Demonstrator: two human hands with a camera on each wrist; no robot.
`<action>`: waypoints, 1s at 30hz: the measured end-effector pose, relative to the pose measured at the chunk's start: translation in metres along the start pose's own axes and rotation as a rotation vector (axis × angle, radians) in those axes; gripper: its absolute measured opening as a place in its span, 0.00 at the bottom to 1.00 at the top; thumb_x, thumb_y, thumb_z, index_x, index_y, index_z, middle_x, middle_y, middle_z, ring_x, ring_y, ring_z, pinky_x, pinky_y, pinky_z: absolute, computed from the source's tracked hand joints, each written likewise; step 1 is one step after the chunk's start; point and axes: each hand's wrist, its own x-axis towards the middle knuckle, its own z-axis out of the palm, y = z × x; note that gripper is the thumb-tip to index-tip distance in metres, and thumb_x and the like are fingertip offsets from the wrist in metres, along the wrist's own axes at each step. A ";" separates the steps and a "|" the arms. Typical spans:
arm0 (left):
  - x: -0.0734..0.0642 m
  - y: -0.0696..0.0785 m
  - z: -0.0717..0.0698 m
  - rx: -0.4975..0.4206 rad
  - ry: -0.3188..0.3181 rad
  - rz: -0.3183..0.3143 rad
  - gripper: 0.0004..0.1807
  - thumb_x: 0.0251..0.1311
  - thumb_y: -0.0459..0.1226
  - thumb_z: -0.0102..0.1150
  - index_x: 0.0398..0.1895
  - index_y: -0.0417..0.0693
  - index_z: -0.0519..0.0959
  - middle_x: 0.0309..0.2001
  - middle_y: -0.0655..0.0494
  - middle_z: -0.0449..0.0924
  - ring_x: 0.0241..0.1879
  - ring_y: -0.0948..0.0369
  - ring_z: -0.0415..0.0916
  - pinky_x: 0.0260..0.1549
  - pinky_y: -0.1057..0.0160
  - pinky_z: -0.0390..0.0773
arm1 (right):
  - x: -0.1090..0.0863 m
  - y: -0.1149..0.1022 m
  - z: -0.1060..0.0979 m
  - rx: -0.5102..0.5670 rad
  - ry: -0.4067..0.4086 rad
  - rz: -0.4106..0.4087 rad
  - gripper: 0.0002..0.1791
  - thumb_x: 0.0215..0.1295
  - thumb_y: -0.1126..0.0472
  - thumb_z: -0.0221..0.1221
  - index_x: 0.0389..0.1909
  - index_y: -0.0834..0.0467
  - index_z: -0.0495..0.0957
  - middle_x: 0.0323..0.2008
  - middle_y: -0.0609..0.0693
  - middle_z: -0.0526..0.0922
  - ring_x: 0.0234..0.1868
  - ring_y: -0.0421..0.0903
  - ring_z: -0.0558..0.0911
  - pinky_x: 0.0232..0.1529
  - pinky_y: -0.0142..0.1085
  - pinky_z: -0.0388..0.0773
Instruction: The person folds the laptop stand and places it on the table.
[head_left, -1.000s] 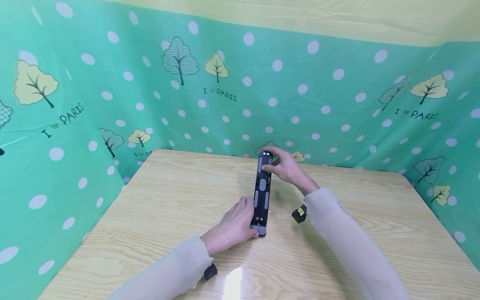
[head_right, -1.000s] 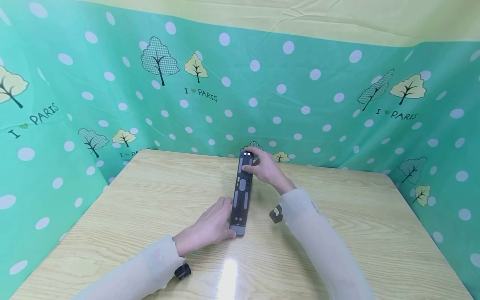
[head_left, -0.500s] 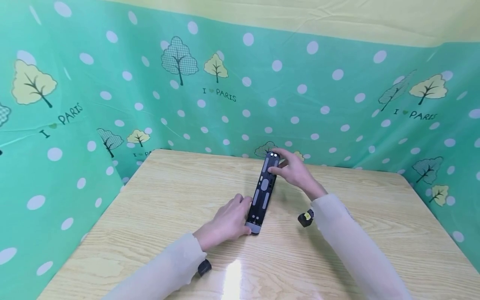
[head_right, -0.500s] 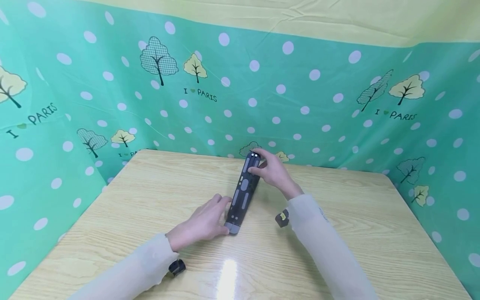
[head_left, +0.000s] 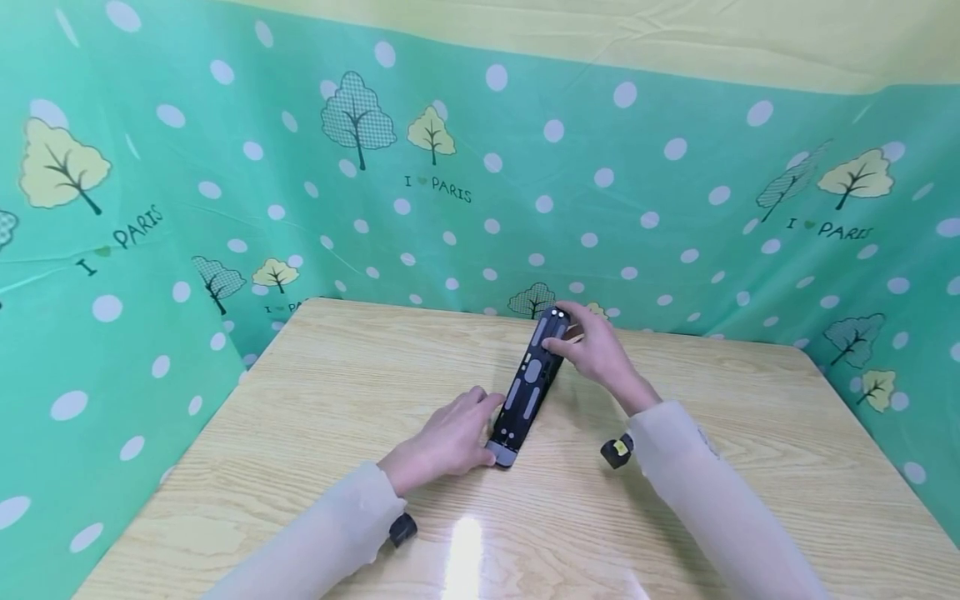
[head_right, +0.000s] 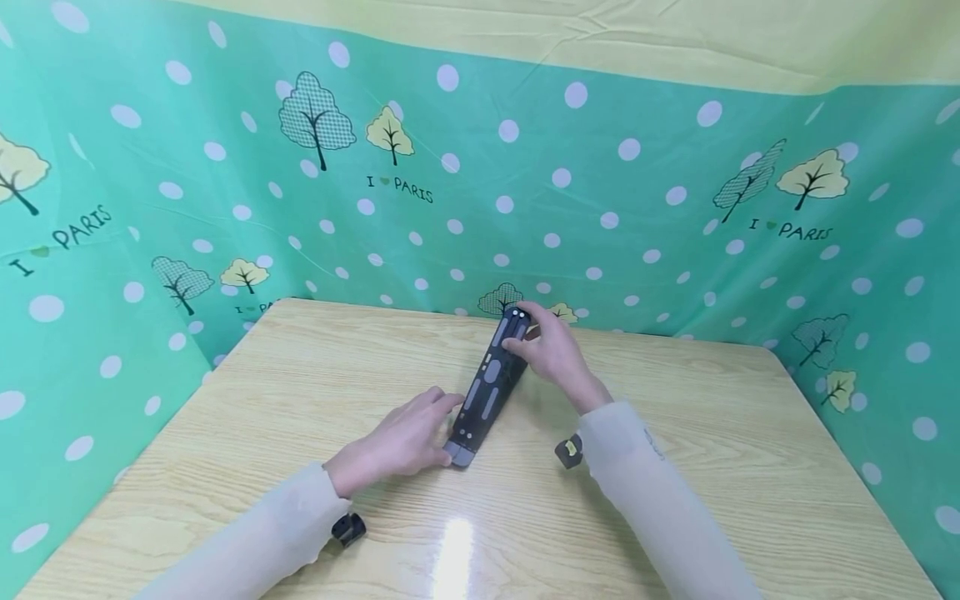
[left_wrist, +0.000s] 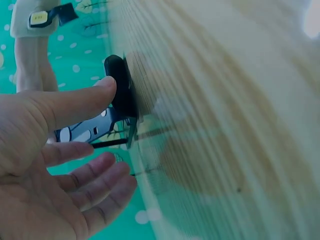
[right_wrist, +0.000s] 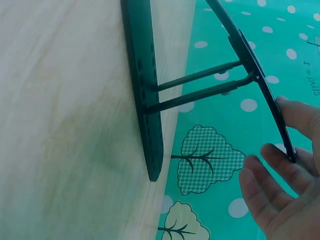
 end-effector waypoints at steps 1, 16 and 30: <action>0.000 -0.001 0.000 0.003 -0.004 0.008 0.48 0.40 0.42 0.76 0.69 0.49 0.63 0.47 0.55 0.71 0.40 0.62 0.69 0.35 0.65 0.75 | -0.001 0.000 0.000 0.000 0.009 0.006 0.39 0.56 0.52 0.67 0.69 0.51 0.63 0.45 0.52 0.78 0.45 0.52 0.78 0.47 0.48 0.76; 0.009 -0.013 -0.008 0.012 -0.064 0.052 0.49 0.38 0.41 0.77 0.69 0.55 0.64 0.49 0.55 0.71 0.44 0.62 0.69 0.43 0.61 0.76 | -0.021 -0.005 0.001 -0.061 0.137 0.104 0.36 0.58 0.53 0.66 0.67 0.50 0.65 0.45 0.55 0.77 0.49 0.56 0.74 0.41 0.46 0.75; 0.001 -0.012 -0.006 0.008 -0.043 0.025 0.45 0.41 0.50 0.75 0.65 0.50 0.68 0.48 0.54 0.72 0.43 0.60 0.68 0.39 0.61 0.75 | -0.015 0.010 -0.019 0.056 -0.028 0.013 0.40 0.56 0.51 0.68 0.68 0.52 0.63 0.49 0.55 0.77 0.51 0.56 0.77 0.47 0.50 0.77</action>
